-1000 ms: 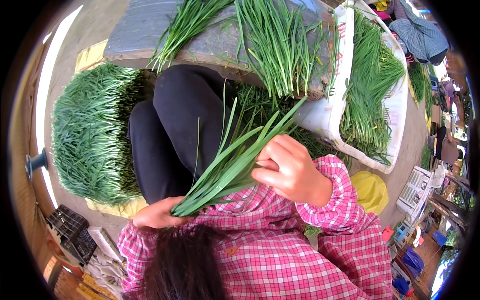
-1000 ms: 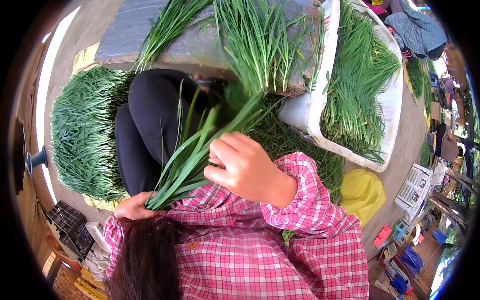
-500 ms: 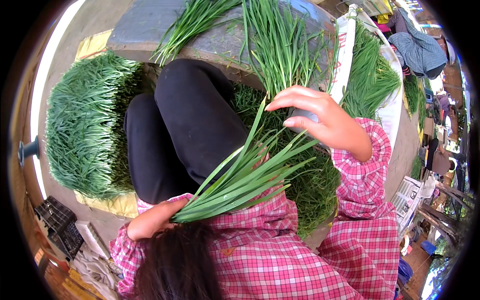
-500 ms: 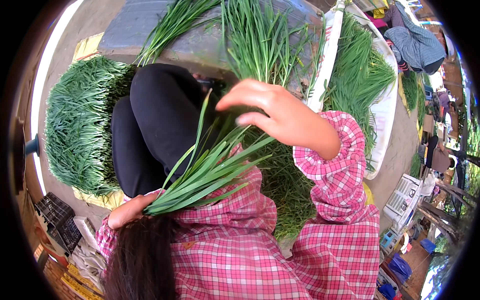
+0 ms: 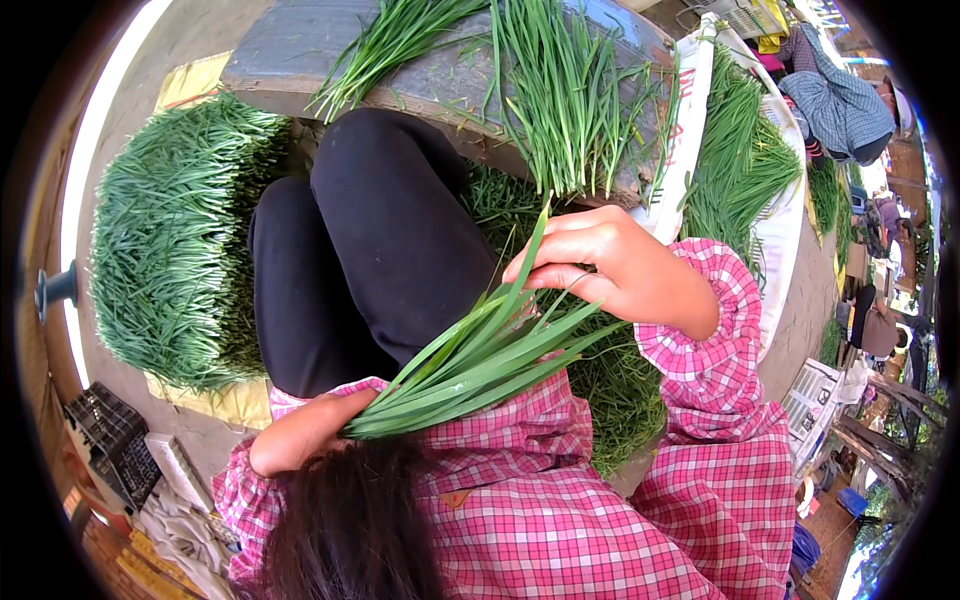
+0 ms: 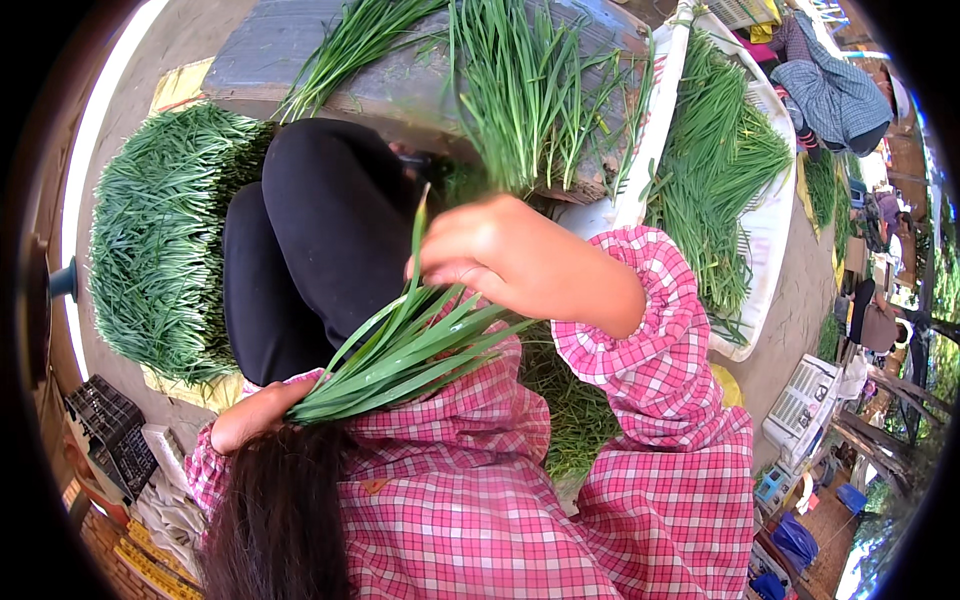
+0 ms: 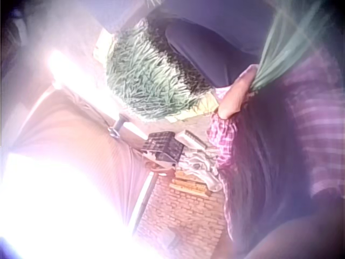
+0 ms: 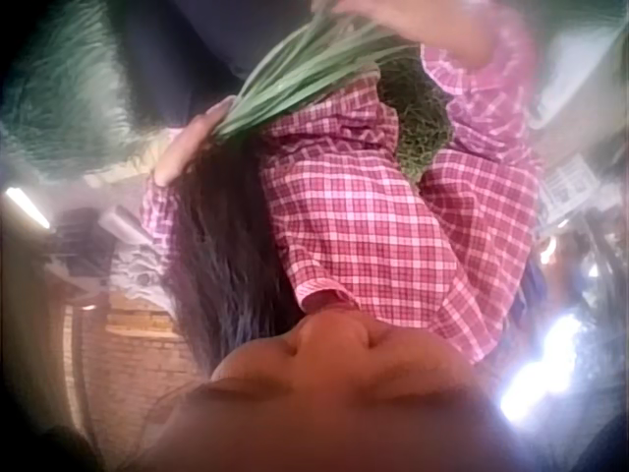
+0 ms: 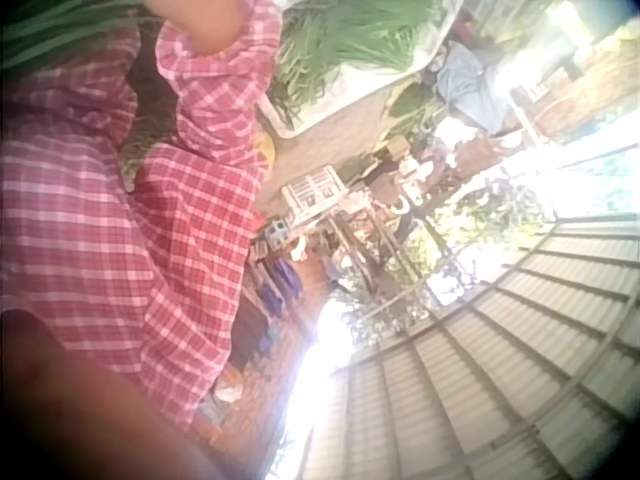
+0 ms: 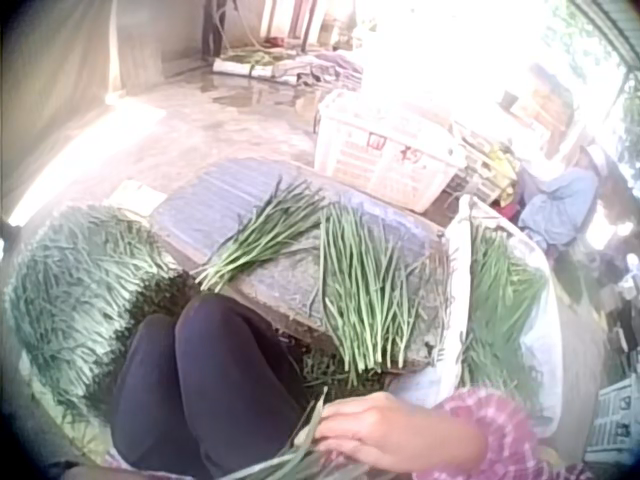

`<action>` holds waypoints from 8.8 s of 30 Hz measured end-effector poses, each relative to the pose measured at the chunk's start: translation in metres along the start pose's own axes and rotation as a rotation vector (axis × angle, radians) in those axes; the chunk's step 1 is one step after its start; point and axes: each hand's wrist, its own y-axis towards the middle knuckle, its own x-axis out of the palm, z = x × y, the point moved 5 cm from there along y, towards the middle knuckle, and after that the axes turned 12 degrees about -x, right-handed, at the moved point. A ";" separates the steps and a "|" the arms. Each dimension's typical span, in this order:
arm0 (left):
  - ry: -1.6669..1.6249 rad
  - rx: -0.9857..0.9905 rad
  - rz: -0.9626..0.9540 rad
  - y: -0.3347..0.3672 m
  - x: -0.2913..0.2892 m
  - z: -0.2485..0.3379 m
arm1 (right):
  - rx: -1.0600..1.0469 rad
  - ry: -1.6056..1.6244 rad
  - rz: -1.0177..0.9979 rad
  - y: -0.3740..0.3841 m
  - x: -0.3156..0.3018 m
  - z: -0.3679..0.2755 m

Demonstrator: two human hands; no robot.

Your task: The person sorts green leaves by hand, removing damaged parts and organizing them into bunches near a white plastic crate.

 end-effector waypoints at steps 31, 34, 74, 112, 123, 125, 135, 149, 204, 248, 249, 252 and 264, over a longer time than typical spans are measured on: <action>0.194 0.518 0.139 0.012 0.010 -0.020 | -0.088 -0.161 -0.082 0.040 -0.012 -0.028; 0.186 0.558 0.123 0.009 0.010 -0.013 | -0.056 -0.188 -0.340 0.040 0.026 -0.021; 0.174 0.407 0.145 -0.004 0.011 -0.004 | -0.103 -0.289 0.274 -0.005 -0.015 -0.074; 0.124 0.422 0.074 0.012 -0.003 -0.004 | 0.087 -0.595 0.382 -0.072 0.079 -0.042; 0.090 0.328 0.009 0.016 -0.004 -0.003 | 0.049 -0.623 0.453 -0.074 0.080 -0.043; 0.084 0.351 0.007 0.015 -0.004 -0.002 | 0.092 -0.633 0.508 -0.081 0.068 -0.040; 0.125 0.357 0.020 0.014 -0.003 -0.004 | 0.226 -0.528 0.421 -0.076 0.044 -0.011; 0.091 0.321 -0.005 0.014 -0.004 -0.003 | 0.059 -0.555 0.445 -0.067 0.064 -0.024; 0.133 0.490 0.002 0.018 -0.002 -0.009 | 0.278 -0.257 0.327 -0.074 -0.018 -0.059; 0.099 0.355 -0.003 0.016 -0.001 -0.004 | 0.513 0.141 0.374 -0.081 0.045 0.030; 0.097 0.346 -0.003 0.016 -0.001 -0.005 | 0.498 0.116 0.345 -0.077 0.045 0.028; 0.092 0.326 -0.004 0.015 -0.001 -0.004 | 0.433 0.018 0.299 -0.072 0.048 0.026; 0.055 0.331 -0.016 0.016 0.000 -0.004 | 0.303 -0.507 0.426 -0.063 0.060 0.003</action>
